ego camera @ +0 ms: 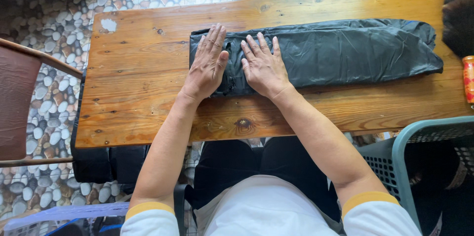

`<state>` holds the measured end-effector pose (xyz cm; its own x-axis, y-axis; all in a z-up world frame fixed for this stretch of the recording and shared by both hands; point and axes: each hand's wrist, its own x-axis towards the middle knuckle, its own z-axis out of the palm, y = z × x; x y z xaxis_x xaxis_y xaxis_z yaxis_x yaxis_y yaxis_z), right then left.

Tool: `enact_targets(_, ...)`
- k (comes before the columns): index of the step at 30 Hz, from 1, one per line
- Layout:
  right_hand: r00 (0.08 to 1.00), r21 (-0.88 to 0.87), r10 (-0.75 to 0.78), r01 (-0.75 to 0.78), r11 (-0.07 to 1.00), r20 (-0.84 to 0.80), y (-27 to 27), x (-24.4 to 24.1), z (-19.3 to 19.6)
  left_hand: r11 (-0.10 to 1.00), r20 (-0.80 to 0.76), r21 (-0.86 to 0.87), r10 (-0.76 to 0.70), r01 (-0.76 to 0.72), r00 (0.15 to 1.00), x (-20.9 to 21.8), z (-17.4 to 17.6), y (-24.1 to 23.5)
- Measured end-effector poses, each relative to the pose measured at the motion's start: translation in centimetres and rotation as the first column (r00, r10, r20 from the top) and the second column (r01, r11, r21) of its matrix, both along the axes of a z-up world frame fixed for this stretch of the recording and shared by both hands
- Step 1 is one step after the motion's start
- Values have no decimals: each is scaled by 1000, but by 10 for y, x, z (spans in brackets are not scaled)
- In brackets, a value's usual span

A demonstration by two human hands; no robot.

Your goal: The person cleans a black bag with a duster, places it in a basket, then retrieves another black bag to clean and fold. They repeatedly dust and fold the bag on a wooden table, then place it in a basket.

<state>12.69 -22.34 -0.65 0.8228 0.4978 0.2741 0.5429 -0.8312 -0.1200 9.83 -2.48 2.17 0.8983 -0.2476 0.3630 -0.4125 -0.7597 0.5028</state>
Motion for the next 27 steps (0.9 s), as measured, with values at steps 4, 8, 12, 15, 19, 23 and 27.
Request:
enact_targets(4,1000,12,-6,6,1000,-14,-1,-1,4,984,-53,-155,78,-86,996,-14,14,3)
enact_targets(8,999,57,-5,7,998,-47,-2,-2,6,909,-68,33,416,-415,907,-39,5,20)
enact_targets(12,997,62,0,4,998,-71,-2,-3,9,786,-175,282,605,-550,776,-65,5,39)
enact_targets(15,999,7,-8,9,1000,-39,-1,-4,7,782,-321,321,620,-534,716,-66,10,45)
enact_targets(19,999,-6,-23,23,1000,-44,1,-4,5,806,-417,281,592,-521,690,-60,7,48)
enact_targets(23,998,-1,-24,24,1000,-52,0,-4,6,812,-505,152,553,-563,662,-63,21,41)
enact_targets(27,996,32,-12,15,999,-89,-1,-3,6,775,-534,-138,466,-616,706,-57,-8,48)
